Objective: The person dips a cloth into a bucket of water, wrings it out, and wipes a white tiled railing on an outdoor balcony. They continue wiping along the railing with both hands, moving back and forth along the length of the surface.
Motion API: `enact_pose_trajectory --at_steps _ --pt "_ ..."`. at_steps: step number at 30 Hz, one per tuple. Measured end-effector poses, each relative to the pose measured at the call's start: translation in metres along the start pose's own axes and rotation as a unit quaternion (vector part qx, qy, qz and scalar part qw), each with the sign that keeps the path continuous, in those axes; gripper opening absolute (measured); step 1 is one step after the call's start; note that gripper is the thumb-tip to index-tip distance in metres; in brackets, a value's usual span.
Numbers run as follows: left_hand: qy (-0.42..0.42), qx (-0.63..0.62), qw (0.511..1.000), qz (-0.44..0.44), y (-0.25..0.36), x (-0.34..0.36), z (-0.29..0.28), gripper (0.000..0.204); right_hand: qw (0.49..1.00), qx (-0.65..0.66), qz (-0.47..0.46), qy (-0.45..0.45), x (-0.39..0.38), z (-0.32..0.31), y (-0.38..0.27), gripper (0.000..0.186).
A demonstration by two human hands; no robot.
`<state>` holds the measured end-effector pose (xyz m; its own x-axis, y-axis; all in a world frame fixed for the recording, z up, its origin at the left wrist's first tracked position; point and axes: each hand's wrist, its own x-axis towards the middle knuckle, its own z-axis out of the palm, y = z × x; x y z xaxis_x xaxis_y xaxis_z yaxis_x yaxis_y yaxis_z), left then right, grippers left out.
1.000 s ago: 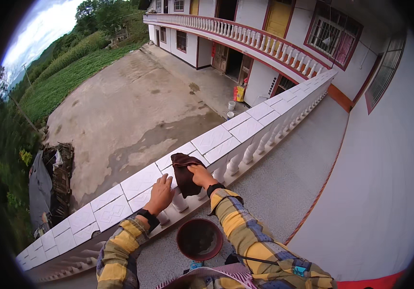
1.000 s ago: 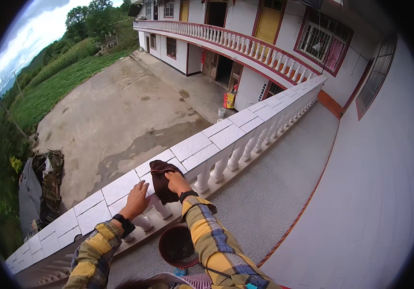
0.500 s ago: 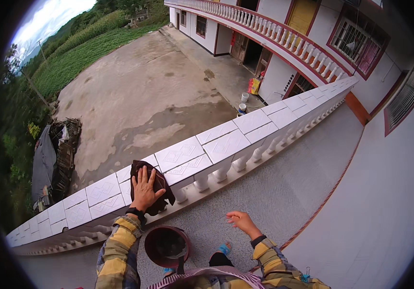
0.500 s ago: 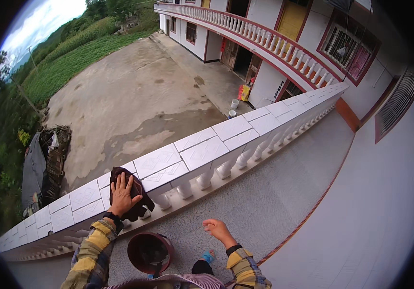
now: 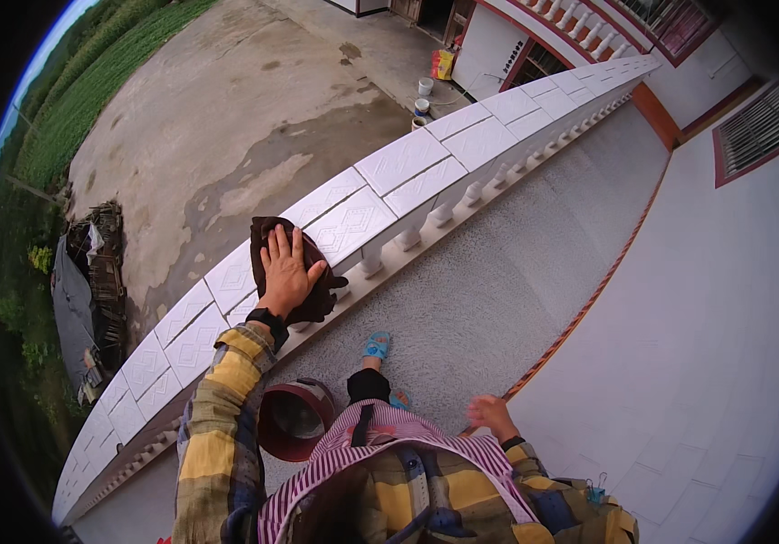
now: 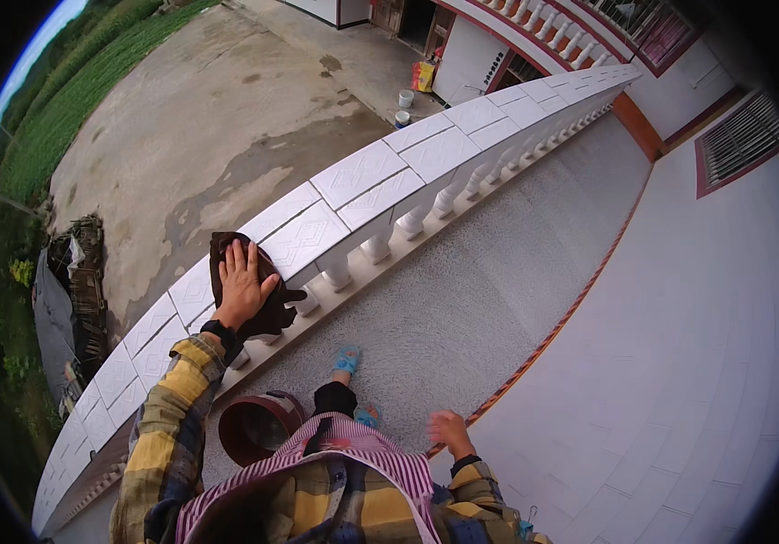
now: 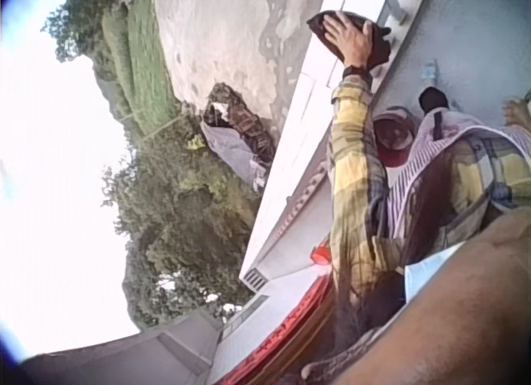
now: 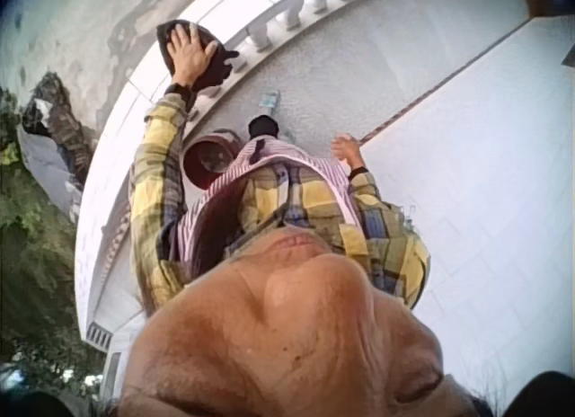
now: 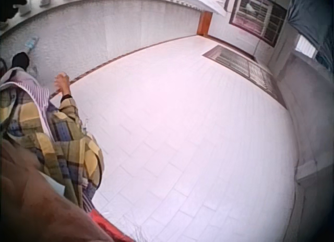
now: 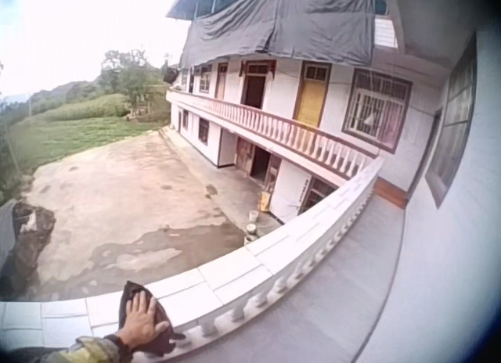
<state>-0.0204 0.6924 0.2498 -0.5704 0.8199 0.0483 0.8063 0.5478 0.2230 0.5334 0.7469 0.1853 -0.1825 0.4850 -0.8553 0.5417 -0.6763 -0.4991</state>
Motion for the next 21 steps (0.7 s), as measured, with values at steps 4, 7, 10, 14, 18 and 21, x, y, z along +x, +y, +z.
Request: enact_pose_trajectory --at_steps 4,7,10,14,18,21 --pt "-0.072 0.025 0.997 0.026 0.053 0.071 0.002 0.102 0.998 0.048 -0.03 -0.021 0.027 0.013 -0.051 0.031" --pt "-0.068 0.022 0.994 0.081 0.109 0.132 0.014 0.108 0.996 0.082 -0.011 -0.021 0.041 0.0 -0.071 0.027" --pt "-0.074 0.03 0.99 0.12 0.173 0.19 0.026 0.119 0.978 0.195 0.034 0.065 0.045 -0.021 -0.071 0.027" --pt "-0.085 0.046 0.984 0.147 0.258 0.259 0.041 0.122 0.968 0.192 0.067 0.147 0.036 -0.05 -0.046 0.028" --pt "-0.082 0.055 0.981 0.167 0.34 0.333 0.06 0.119 0.977 0.154 0.067 0.133 0.037 -0.081 -0.005 0.029" --pt "-0.078 0.047 0.98 0.175 0.406 0.394 0.082 0.118 0.99 0.073 0.065 0.101 0.07 -0.111 0.033 0.029"
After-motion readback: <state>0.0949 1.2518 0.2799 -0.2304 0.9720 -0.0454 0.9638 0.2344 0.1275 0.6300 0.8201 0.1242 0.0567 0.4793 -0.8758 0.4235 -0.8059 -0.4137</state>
